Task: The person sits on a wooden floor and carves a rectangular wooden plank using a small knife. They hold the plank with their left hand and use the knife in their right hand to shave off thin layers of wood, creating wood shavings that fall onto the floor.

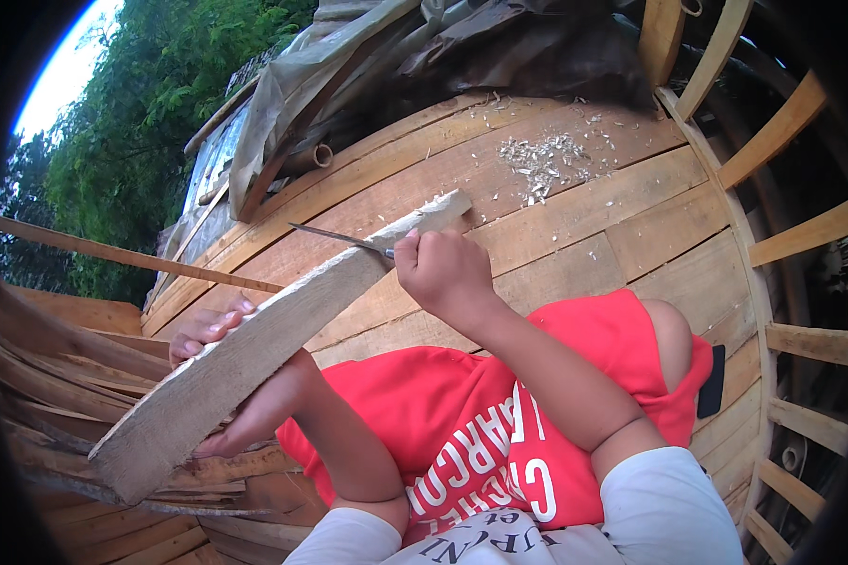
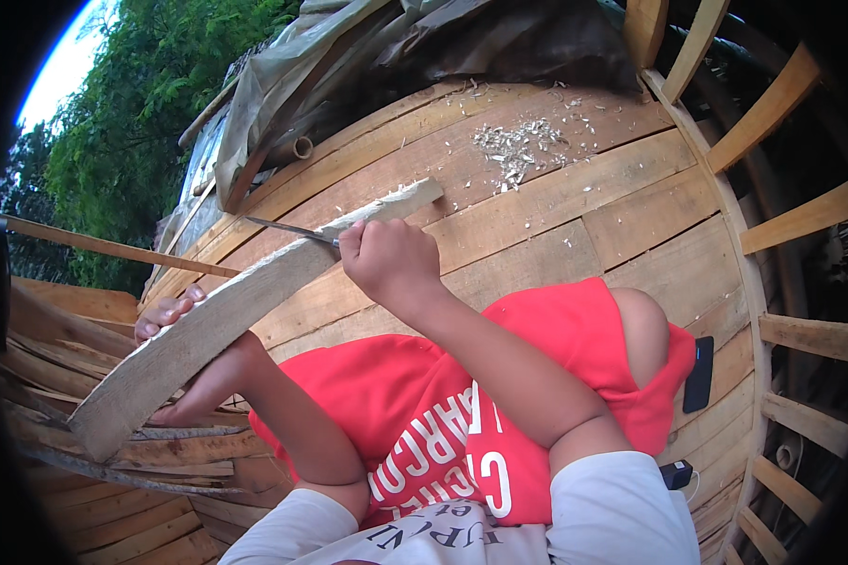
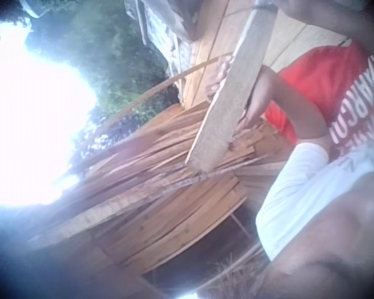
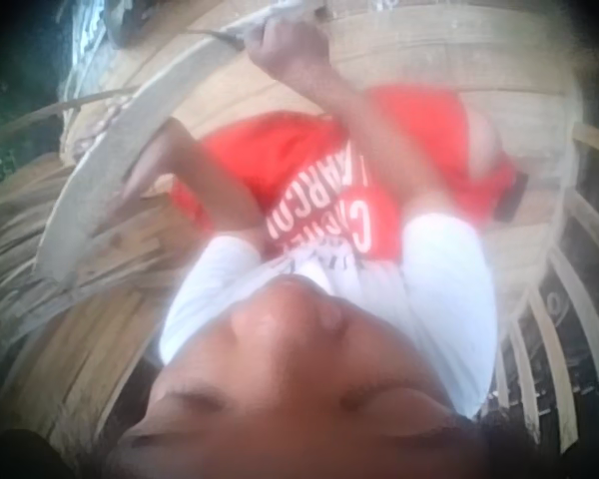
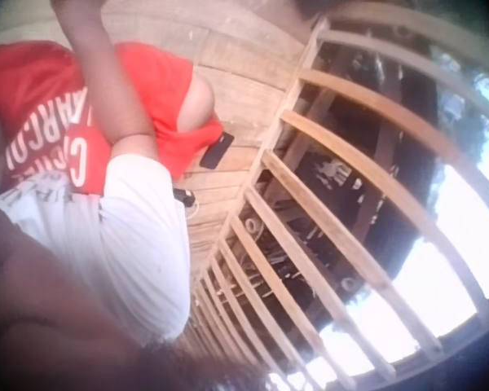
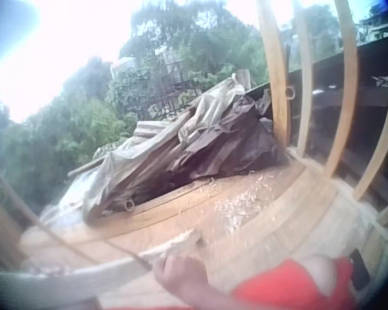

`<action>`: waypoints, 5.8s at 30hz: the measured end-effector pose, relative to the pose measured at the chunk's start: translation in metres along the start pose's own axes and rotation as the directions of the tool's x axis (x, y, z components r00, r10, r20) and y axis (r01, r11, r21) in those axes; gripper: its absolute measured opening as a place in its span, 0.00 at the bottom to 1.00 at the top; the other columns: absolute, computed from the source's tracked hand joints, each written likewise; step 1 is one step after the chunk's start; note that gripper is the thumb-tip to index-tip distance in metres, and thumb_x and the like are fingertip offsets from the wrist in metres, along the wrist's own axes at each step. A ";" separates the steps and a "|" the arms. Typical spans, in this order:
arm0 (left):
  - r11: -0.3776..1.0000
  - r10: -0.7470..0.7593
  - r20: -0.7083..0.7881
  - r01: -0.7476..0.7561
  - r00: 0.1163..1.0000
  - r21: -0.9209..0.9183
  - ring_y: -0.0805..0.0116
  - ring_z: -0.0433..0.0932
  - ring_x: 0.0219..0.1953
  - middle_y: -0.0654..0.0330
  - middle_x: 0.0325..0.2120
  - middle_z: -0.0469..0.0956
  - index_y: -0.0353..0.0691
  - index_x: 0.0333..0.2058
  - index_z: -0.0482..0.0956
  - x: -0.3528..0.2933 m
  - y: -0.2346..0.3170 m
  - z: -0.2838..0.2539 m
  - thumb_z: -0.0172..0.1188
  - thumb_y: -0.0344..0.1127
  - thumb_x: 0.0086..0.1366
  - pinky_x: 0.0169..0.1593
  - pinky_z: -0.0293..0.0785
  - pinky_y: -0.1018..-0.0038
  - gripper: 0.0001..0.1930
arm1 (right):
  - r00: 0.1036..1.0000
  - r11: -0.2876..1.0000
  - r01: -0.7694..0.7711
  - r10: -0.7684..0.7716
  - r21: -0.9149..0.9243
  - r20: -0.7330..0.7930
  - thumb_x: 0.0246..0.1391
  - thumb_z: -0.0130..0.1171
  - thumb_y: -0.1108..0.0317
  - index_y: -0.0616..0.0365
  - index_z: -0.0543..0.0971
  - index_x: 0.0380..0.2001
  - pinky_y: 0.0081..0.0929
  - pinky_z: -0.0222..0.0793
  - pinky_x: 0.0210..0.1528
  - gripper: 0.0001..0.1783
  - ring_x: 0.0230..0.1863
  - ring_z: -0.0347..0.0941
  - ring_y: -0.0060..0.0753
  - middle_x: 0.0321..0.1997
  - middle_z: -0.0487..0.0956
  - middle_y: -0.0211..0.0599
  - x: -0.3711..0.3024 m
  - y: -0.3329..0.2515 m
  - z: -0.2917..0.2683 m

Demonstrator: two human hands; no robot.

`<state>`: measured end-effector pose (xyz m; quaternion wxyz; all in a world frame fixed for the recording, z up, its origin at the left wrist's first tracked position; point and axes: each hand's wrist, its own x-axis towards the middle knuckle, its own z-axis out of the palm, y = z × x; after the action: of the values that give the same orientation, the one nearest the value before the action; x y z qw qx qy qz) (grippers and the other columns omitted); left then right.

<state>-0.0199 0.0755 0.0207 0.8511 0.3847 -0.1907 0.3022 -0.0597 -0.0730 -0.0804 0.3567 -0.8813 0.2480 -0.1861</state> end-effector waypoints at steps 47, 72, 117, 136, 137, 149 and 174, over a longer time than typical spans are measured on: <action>0.996 0.009 0.179 0.007 0.984 -0.090 0.65 0.68 0.26 0.56 0.24 0.66 0.39 0.33 0.63 -0.008 0.000 -0.009 0.39 0.83 0.52 0.29 0.68 0.65 0.43 | 0.984 0.998 -0.068 0.068 -0.002 0.162 0.62 0.39 0.54 0.67 0.81 0.19 0.52 0.74 0.38 0.31 0.30 0.79 0.62 0.23 0.79 0.60 0.008 -0.016 -0.058; 0.997 0.031 0.191 -0.017 0.981 -0.076 0.64 0.67 0.24 0.56 0.22 0.64 0.39 0.31 0.62 -0.009 -0.004 0.009 0.36 0.83 0.53 0.28 0.67 0.65 0.44 | 0.994 0.999 0.035 -0.036 -0.004 -0.105 0.57 0.45 0.57 0.61 0.79 0.14 0.51 0.76 0.31 0.26 0.22 0.77 0.58 0.17 0.78 0.52 0.009 0.025 0.001; 0.983 0.038 0.289 0.017 0.957 -0.185 0.61 0.70 0.24 0.53 0.22 0.67 0.38 0.32 0.63 -0.021 -0.002 -0.003 0.41 0.84 0.49 0.30 0.70 0.63 0.45 | 0.998 0.984 0.059 -0.058 -0.170 0.013 0.55 0.45 0.57 0.61 0.82 0.15 0.49 0.76 0.30 0.25 0.23 0.78 0.57 0.18 0.79 0.53 -0.016 -0.019 -0.048; 0.980 0.066 0.391 0.015 0.918 -0.201 0.62 0.71 0.28 0.54 0.24 0.68 0.38 0.33 0.64 -0.010 -0.007 -0.002 0.46 0.84 0.48 0.31 0.72 0.64 0.45 | 0.981 0.974 -0.185 0.191 -0.133 0.035 0.58 0.43 0.55 0.65 0.83 0.22 0.52 0.76 0.38 0.26 0.32 0.80 0.61 0.24 0.81 0.56 0.018 0.041 -0.019; 0.980 0.051 0.354 0.022 0.934 -0.199 0.62 0.71 0.27 0.54 0.23 0.68 0.38 0.33 0.64 -0.012 -0.004 -0.003 0.46 0.84 0.48 0.31 0.72 0.64 0.45 | 0.989 0.988 -0.098 0.111 -0.121 0.101 0.58 0.44 0.55 0.64 0.83 0.22 0.54 0.76 0.37 0.26 0.31 0.79 0.62 0.25 0.81 0.56 0.007 0.007 -0.026; 0.998 0.016 0.180 -0.004 0.984 -0.070 0.64 0.69 0.24 0.56 0.23 0.65 0.39 0.33 0.64 -0.021 -0.003 -0.001 0.35 0.83 0.52 0.30 0.71 0.64 0.44 | 0.984 0.966 0.164 -0.145 0.198 -0.103 0.56 0.45 0.59 0.61 0.79 0.13 0.51 0.75 0.29 0.25 0.22 0.77 0.57 0.16 0.76 0.53 -0.008 0.019 0.004; 0.995 0.042 0.234 -0.021 0.971 -0.093 0.63 0.69 0.26 0.54 0.24 0.67 0.37 0.34 0.64 -0.027 -0.001 0.001 0.35 0.84 0.51 0.30 0.71 0.62 0.46 | 0.990 0.975 0.083 -0.103 0.204 0.093 0.56 0.46 0.60 0.65 0.77 0.12 0.53 0.74 0.33 0.25 0.23 0.76 0.61 0.16 0.75 0.57 -0.022 -0.032 -0.053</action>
<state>-0.0391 0.0648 0.0059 0.8340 0.3760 -0.3100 0.2588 -0.0947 -0.0691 -0.0253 0.4464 -0.8601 0.1678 -0.1810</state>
